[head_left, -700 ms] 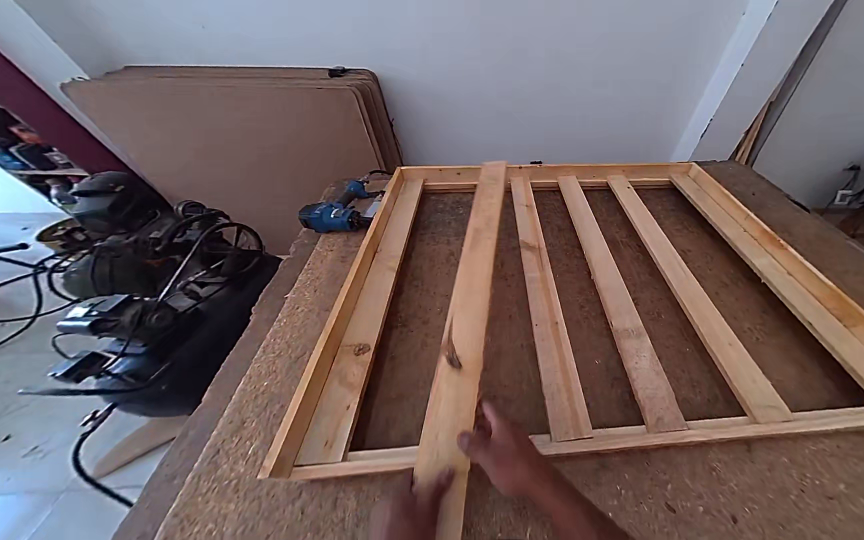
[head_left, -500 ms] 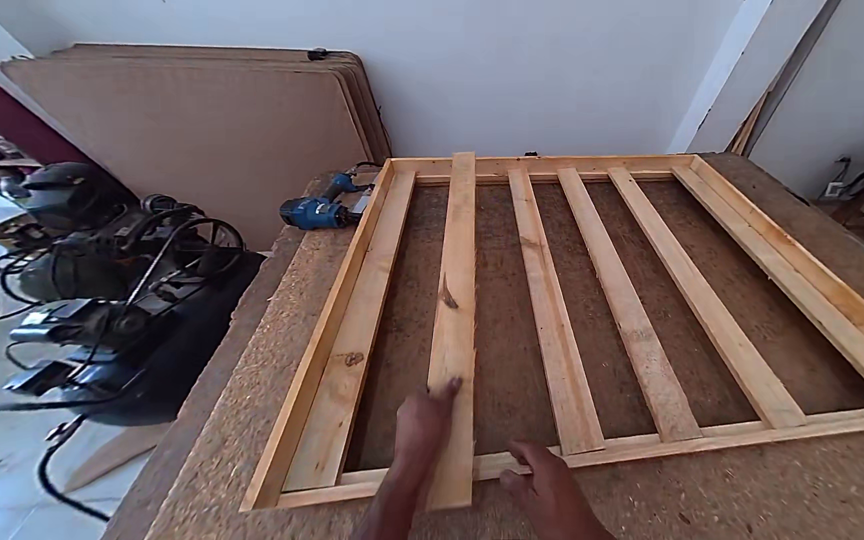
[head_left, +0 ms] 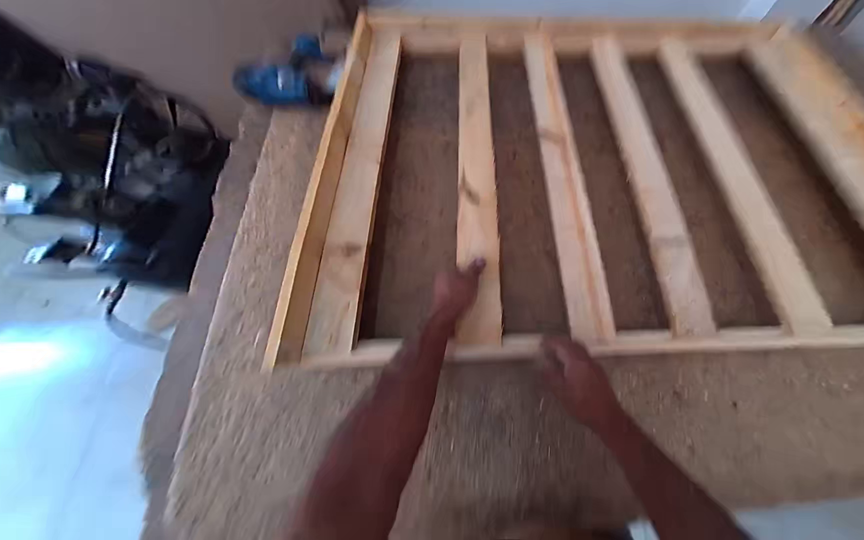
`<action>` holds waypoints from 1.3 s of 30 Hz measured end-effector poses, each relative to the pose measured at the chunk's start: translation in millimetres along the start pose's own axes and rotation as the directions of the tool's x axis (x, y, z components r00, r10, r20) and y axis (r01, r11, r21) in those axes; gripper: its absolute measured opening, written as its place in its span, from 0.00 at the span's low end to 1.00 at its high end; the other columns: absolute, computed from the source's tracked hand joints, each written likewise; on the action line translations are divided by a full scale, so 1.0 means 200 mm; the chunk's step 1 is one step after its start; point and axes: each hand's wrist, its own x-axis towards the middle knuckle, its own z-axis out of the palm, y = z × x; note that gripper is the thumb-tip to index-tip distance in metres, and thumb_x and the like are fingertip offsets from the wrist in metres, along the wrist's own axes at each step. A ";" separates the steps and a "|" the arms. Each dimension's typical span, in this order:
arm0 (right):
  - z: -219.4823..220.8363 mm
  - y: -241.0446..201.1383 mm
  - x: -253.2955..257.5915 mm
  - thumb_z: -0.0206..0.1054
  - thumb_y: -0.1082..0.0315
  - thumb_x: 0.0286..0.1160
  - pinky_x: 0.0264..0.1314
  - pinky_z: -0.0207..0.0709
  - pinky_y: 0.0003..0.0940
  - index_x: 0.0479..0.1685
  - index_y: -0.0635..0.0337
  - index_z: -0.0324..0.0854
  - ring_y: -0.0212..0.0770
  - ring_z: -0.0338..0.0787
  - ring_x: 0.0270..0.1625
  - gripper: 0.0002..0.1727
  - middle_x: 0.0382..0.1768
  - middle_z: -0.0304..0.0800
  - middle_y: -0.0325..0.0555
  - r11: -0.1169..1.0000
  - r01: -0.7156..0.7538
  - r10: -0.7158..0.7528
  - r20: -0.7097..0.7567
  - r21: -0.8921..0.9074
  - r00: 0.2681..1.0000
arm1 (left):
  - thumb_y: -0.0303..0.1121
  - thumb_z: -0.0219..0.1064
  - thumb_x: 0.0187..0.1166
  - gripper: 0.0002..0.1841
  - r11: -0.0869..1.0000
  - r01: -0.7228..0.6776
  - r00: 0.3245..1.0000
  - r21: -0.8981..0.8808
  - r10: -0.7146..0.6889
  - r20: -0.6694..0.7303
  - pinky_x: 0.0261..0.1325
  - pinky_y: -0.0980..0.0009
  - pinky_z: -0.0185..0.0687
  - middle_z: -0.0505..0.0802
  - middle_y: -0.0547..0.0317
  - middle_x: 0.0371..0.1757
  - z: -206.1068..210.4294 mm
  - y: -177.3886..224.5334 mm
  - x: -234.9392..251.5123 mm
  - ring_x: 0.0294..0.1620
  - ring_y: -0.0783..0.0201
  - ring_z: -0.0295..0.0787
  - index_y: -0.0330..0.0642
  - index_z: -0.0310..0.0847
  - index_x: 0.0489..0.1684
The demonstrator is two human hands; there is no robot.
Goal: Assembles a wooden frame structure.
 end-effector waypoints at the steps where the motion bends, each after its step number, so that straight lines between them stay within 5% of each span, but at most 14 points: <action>1: 0.02 0.00 -0.02 0.63 0.50 0.85 0.76 0.79 0.49 0.65 0.56 0.87 0.47 0.86 0.71 0.23 0.66 0.89 0.48 1.000 0.025 -0.025 0.001 0.013 1.000 | 0.62 0.62 0.83 0.35 1.000 -0.012 0.999 -0.010 0.012 0.041 0.60 0.35 0.85 0.93 0.35 0.50 -0.01 -0.06 -0.01 0.53 0.39 0.93 0.33 0.82 0.63; 4: 0.02 0.01 -0.02 0.66 0.52 0.85 0.76 0.79 0.53 0.65 0.57 0.86 0.50 0.84 0.74 0.22 0.68 0.87 0.49 0.995 0.100 -0.099 -0.055 0.020 0.994 | 0.55 0.63 0.86 0.32 0.985 -0.159 0.963 0.072 0.139 0.230 0.66 0.39 0.85 0.92 0.38 0.57 -0.09 -0.14 -0.04 0.57 0.44 0.93 0.36 0.73 0.76; 9: 0.04 0.04 -0.04 0.67 0.53 0.84 0.75 0.80 0.49 0.60 0.57 0.88 0.46 0.85 0.72 0.19 0.65 0.89 0.46 0.975 0.221 -0.222 -0.135 -0.024 0.966 | 0.54 0.68 0.83 0.24 0.833 -0.350 0.873 0.428 0.125 0.471 0.64 0.38 0.83 0.95 0.48 0.50 -0.26 -0.37 -0.25 0.54 0.49 0.93 0.43 0.86 0.62; 12: 0.05 -0.03 0.02 0.67 0.54 0.84 0.74 0.80 0.51 0.58 0.58 0.88 0.48 0.88 0.68 0.18 0.63 0.90 0.47 0.972 0.228 -0.234 -0.126 -0.057 0.964 | 0.55 0.64 0.85 0.21 0.791 -0.368 0.893 0.489 0.153 0.424 0.60 0.36 0.83 0.95 0.52 0.44 -0.25 -0.44 -0.30 0.51 0.50 0.93 0.48 0.90 0.51; 16: 0.11 -0.18 0.18 0.62 0.44 0.86 0.70 0.81 0.60 0.70 0.57 0.84 0.55 0.90 0.65 0.28 0.61 0.92 0.53 0.995 0.053 -0.048 0.061 -0.086 0.997 | 0.57 0.65 0.83 0.22 0.804 -0.306 0.907 0.510 0.083 0.414 0.62 0.35 0.82 0.95 0.50 0.46 -0.23 -0.40 -0.29 0.54 0.48 0.92 0.47 0.91 0.49; 20: 0.23 -0.23 0.29 0.60 0.33 0.81 0.65 0.78 0.63 0.58 0.56 0.88 0.54 0.93 0.55 0.34 0.47 0.95 0.51 0.969 -0.007 0.026 0.075 -0.249 0.997 | 0.60 0.67 0.80 0.22 0.793 -0.244 0.936 0.558 0.042 0.350 0.62 0.33 0.82 0.95 0.52 0.50 -0.25 -0.36 -0.34 0.57 0.48 0.92 0.52 0.92 0.52; 24: 0.22 -0.27 0.31 0.65 0.33 0.77 0.56 0.80 0.65 0.52 0.54 0.89 0.57 0.93 0.49 0.31 0.40 0.95 0.53 0.957 -0.096 0.125 0.089 -0.273 0.988 | 0.55 0.58 0.88 0.23 0.754 -0.327 0.940 0.570 0.198 0.278 0.69 0.41 0.79 0.95 0.51 0.45 -0.19 -0.46 -0.42 0.55 0.50 0.92 0.47 0.90 0.52; 28: 0.20 -0.29 0.34 0.65 0.31 0.75 0.58 0.78 0.64 0.51 0.55 0.88 0.57 0.92 0.50 0.33 0.40 0.94 0.53 0.938 -0.136 0.187 0.135 -0.318 0.973 | 0.49 0.56 0.91 0.20 0.779 -0.363 0.904 0.512 0.161 0.396 0.64 0.39 0.80 0.93 0.47 0.45 -0.23 -0.43 -0.37 0.53 0.47 0.91 0.43 0.89 0.50; 31: 0.20 -0.31 0.31 0.64 0.33 0.78 0.58 0.81 0.66 0.51 0.58 0.88 0.60 0.92 0.53 0.34 0.44 0.94 0.56 0.950 -0.089 0.145 0.170 -0.299 0.975 | 0.45 0.58 0.91 0.17 0.792 -0.384 0.887 0.476 0.172 0.429 0.61 0.40 0.83 0.94 0.48 0.46 -0.30 -0.42 -0.39 0.52 0.49 0.91 0.42 0.90 0.50; 35: 0.24 -0.11 0.06 0.68 0.43 0.78 0.89 0.62 0.55 0.76 0.57 0.79 0.52 0.75 0.83 0.34 0.77 0.81 0.51 0.895 0.208 -0.198 0.066 -0.395 0.978 | 0.45 0.59 0.91 0.17 0.767 -0.392 0.920 0.509 0.329 0.213 0.63 0.33 0.81 0.94 0.45 0.50 -0.18 -0.45 -0.53 0.56 0.42 0.91 0.44 0.89 0.56; 37: 0.21 -0.01 -0.08 0.66 0.45 0.81 0.95 0.52 0.52 0.81 0.51 0.76 0.48 0.60 0.93 0.32 0.88 0.67 0.46 0.885 0.264 -0.251 0.083 -0.383 0.964 | 0.48 0.54 0.91 0.23 0.666 -0.479 0.836 0.572 0.545 0.066 0.78 0.34 0.70 0.93 0.42 0.60 -0.09 -0.62 -0.52 0.68 0.39 0.86 0.41 0.87 0.64; 39: 0.18 0.08 -0.23 0.64 0.49 0.84 0.91 0.61 0.47 0.71 0.49 0.84 0.42 0.65 0.90 0.23 0.85 0.73 0.40 0.937 0.223 -0.215 0.063 -0.267 0.975 | 0.49 0.44 0.92 0.29 0.600 -0.506 0.744 0.620 0.667 -0.039 0.85 0.35 0.61 0.91 0.39 0.64 -0.03 -0.74 -0.50 0.73 0.37 0.83 0.36 0.86 0.63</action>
